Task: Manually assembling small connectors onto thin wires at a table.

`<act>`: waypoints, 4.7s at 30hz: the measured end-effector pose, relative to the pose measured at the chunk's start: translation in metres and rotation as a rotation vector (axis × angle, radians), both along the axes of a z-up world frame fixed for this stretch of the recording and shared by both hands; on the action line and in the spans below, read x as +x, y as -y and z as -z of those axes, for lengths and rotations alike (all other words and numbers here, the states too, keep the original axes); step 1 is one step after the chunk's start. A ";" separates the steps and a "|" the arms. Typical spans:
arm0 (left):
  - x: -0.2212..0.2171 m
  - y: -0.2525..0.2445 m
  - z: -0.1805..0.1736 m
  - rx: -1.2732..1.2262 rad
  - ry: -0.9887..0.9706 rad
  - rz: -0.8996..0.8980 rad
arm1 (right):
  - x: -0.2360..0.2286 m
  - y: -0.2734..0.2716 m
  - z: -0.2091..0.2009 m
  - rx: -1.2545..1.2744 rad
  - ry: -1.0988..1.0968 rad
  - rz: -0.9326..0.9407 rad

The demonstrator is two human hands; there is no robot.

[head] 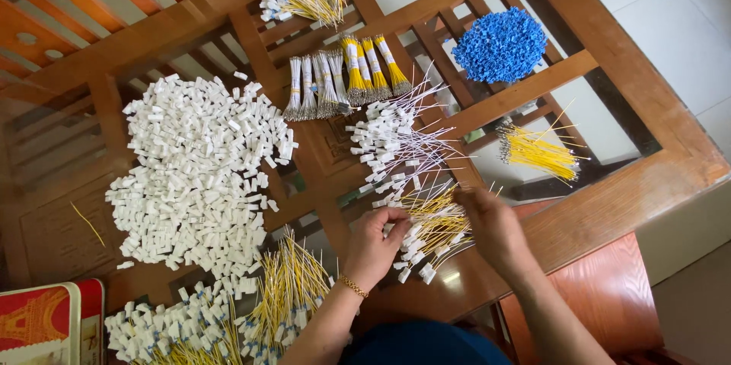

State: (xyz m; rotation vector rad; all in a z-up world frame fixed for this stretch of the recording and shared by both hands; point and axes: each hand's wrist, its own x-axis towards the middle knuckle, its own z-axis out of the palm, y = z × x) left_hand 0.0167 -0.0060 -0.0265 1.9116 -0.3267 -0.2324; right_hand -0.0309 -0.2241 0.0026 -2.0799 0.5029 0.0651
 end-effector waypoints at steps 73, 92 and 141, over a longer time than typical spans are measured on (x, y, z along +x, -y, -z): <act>-0.020 -0.022 -0.054 -0.698 -0.527 0.020 | -0.038 -0.064 -0.080 0.151 0.092 0.061; -0.016 -0.021 -0.037 -0.658 -0.584 -0.023 | -0.028 -0.058 -0.061 0.155 0.009 -0.081; 0.065 0.006 0.020 0.099 -0.113 -0.041 | 0.009 -0.018 -0.021 0.032 0.188 0.028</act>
